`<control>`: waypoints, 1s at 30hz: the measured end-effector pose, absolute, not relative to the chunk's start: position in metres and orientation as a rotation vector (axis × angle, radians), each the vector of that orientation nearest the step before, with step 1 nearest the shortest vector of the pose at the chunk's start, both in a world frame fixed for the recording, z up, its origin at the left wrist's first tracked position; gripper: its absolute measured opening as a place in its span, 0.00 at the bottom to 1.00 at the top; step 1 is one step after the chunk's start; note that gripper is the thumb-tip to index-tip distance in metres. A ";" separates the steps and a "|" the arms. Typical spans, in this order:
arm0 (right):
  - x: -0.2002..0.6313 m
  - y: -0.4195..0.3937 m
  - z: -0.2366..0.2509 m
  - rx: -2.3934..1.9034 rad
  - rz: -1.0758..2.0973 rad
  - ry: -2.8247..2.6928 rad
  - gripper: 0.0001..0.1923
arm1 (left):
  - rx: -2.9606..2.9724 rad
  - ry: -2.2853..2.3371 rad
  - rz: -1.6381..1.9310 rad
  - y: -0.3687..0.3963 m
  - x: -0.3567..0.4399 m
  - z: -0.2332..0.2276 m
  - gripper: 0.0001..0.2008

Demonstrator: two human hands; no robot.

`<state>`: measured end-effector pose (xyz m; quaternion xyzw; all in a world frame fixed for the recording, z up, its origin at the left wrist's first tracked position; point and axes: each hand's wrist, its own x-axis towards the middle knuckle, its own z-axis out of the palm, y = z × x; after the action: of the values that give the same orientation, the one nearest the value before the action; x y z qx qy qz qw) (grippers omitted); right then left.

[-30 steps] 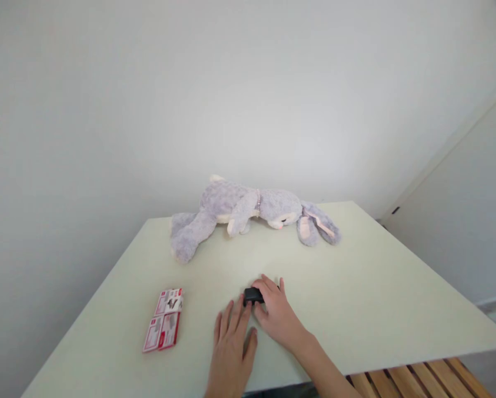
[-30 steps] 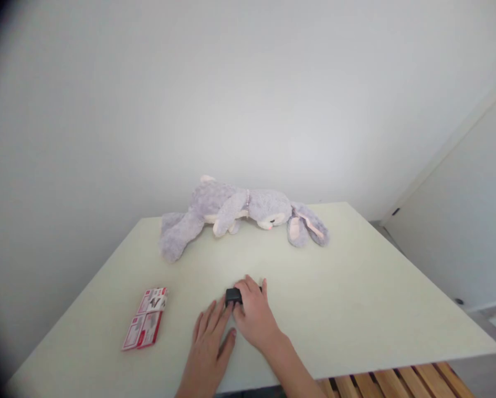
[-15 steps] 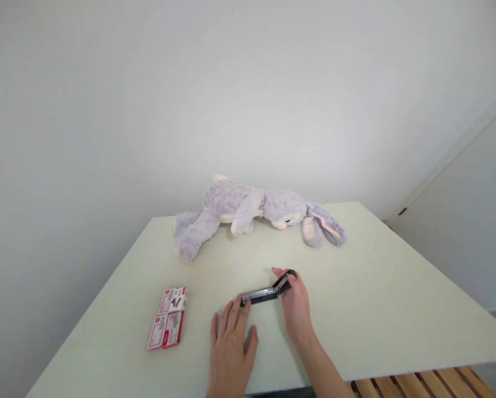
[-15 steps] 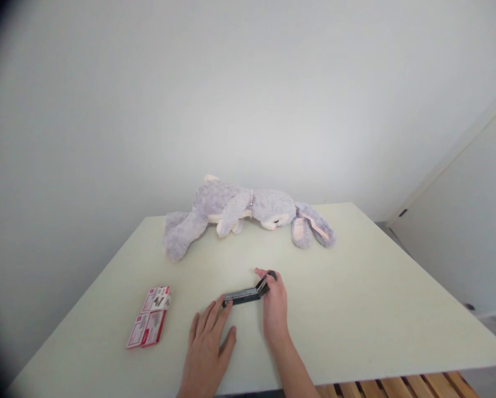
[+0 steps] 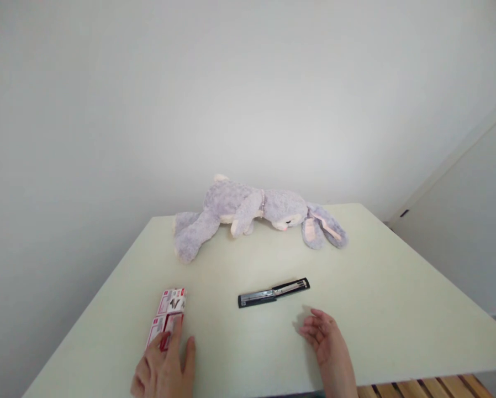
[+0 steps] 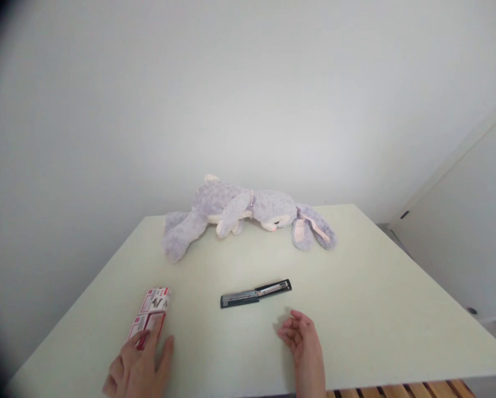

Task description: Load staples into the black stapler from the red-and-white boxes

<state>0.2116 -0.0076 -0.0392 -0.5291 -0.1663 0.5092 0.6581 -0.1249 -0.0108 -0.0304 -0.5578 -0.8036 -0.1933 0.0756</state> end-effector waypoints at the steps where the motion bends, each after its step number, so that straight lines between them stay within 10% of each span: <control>1: 0.209 -0.014 -0.039 -1.243 1.172 -0.456 0.23 | -1.719 -2.392 -0.587 -0.015 -0.125 -0.034 0.24; 12: 0.184 0.009 -0.019 -1.599 1.097 -1.487 0.18 | -2.893 -1.895 -1.043 0.004 -0.015 -0.020 0.21; 30: 0.212 0.037 -0.037 -1.619 1.296 -1.459 0.23 | -2.899 -1.940 -1.059 0.027 -0.015 -0.025 0.24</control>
<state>0.2119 0.0370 -0.0373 -0.6093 -0.5492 0.4879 0.2984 -0.0153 0.0268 -0.0251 -0.7701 -0.5154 -0.2814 -0.2491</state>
